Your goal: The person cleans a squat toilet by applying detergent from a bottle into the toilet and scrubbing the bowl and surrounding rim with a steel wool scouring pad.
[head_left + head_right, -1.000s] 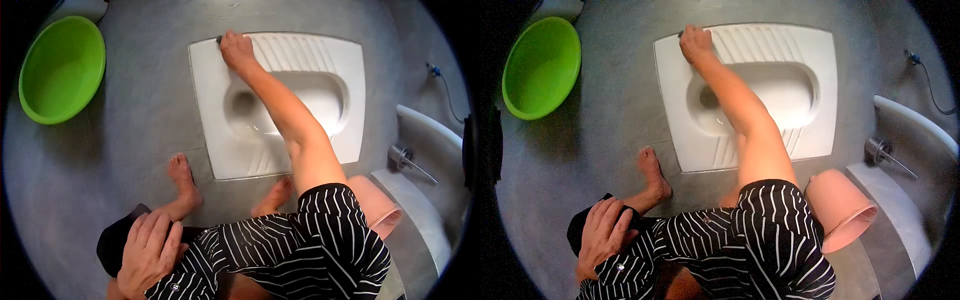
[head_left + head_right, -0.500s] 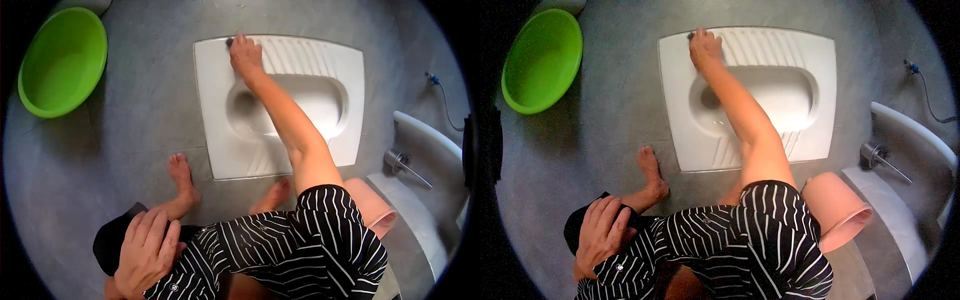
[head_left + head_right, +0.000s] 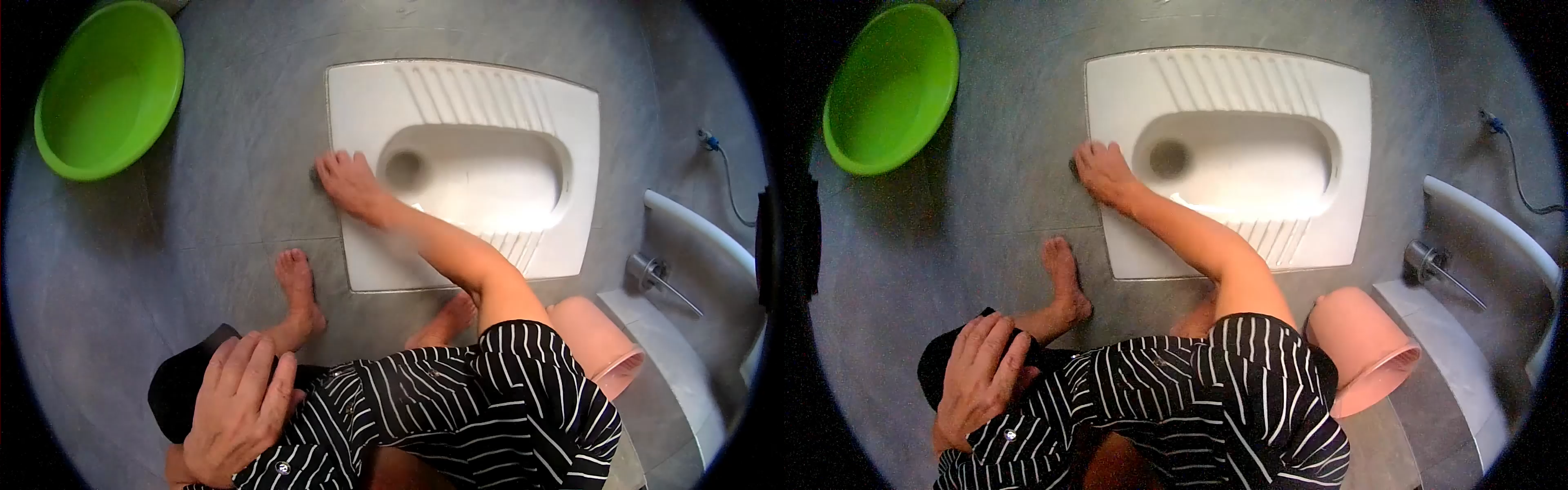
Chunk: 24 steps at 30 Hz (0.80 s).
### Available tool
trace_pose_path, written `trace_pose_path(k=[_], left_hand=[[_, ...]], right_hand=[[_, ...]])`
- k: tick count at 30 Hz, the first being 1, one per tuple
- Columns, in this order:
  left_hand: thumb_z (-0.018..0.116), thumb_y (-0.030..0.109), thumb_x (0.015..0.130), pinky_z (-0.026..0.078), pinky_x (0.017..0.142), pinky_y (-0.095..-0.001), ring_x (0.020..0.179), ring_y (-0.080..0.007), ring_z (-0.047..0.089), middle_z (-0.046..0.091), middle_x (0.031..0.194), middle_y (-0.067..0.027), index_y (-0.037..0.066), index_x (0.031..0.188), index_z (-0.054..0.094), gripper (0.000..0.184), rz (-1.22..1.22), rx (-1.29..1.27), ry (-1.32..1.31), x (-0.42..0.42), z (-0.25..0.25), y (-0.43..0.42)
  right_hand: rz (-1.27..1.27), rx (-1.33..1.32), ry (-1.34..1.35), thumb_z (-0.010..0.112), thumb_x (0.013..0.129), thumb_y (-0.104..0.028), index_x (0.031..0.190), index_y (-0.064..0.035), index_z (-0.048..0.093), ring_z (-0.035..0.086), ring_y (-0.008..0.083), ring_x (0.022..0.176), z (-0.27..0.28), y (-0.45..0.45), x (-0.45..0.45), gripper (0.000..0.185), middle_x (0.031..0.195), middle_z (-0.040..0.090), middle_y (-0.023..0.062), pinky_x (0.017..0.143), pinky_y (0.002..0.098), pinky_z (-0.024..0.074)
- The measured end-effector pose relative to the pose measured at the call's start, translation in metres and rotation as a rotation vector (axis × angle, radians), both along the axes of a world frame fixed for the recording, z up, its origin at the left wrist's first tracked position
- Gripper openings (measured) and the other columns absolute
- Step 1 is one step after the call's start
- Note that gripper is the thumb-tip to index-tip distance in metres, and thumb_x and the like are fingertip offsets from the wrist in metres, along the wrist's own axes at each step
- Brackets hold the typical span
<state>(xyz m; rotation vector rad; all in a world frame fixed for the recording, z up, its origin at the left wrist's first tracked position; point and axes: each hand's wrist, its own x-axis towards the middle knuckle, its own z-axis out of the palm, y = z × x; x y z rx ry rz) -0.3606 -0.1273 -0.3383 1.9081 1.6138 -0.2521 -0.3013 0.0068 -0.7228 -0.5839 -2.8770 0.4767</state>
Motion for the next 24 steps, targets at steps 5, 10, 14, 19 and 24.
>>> trace_pose_path(k=[5, 10, 14, 19, 24], left_hand=[[0.064, 0.018, 0.079, 0.043, 0.093, -0.0485, 0.106, -0.0368, 0.053, 0.055, 0.112, -0.0235, -0.005, 0.111, 0.056, 0.041, 0.023, -0.09, -0.022, 0.003, -0.002, -0.005], [0.063, 0.018, 0.079, 0.043, 0.094, -0.0482, 0.106, -0.0364, 0.053, 0.055, 0.112, -0.0234, -0.005, 0.111, 0.056, 0.04, 0.064, -0.056, -0.002, 0.002, 0.001, -0.006], [0.063, 0.019, 0.079, 0.043, 0.093, -0.0483, 0.105, -0.0365, 0.054, 0.055, 0.112, -0.0233, -0.005, 0.111, 0.056, 0.041, 0.058, -0.044, 0.007, 0.0, 0.0, -0.006], [0.063, 0.019, 0.079, 0.043, 0.093, -0.0486, 0.104, -0.0369, 0.054, 0.055, 0.111, -0.0234, -0.005, 0.111, 0.056, 0.041, 0.039, -0.069, 0.004, 0.004, -0.003, -0.003], [0.063, 0.019, 0.079, 0.044, 0.092, -0.0484, 0.105, -0.0371, 0.054, 0.055, 0.111, -0.0234, -0.005, 0.112, 0.056, 0.041, 0.052, -0.032, -0.004, 0.005, 0.0, -0.005]], right_hand=[[-0.177, 0.16, 0.013, 0.051, 0.082, -0.012, 0.103, -0.0062, 0.057, 0.056, 0.0244, 0.084, -0.012, 0.06, -0.005, 0.023, 0.094, 0.058, 0.0094, 0.069, 0.0445, 0.0422], [-0.372, 0.198, -0.02, 0.052, 0.083, -0.011, 0.104, -0.0059, 0.057, 0.057, 0.0258, 0.091, -0.011, 0.131, -0.031, 0.023, 0.104, 0.058, 0.009, 0.071, 0.0462, 0.0423], [-0.146, 0.151, -0.015, 0.051, 0.084, -0.015, 0.098, -0.0074, 0.06, 0.057, 0.0241, 0.087, -0.015, 0.06, -0.034, 0.018, 0.097, 0.06, 0.0078, 0.069, 0.0441, 0.0422], [-0.311, 0.212, -0.011, 0.054, 0.083, -0.014, 0.103, -0.0063, 0.061, 0.057, 0.0227, 0.092, -0.014, 0.123, -0.051, 0.022, 0.1, 0.06, 0.0076, 0.07, 0.0412, 0.0419], [-0.232, 0.165, -0.052, 0.052, 0.084, -0.013, 0.104, -0.0058, 0.061, 0.058, 0.0239, 0.092, -0.014, 0.097, -0.043, 0.023, 0.101, 0.06, 0.0088, 0.071, 0.045, 0.043]])
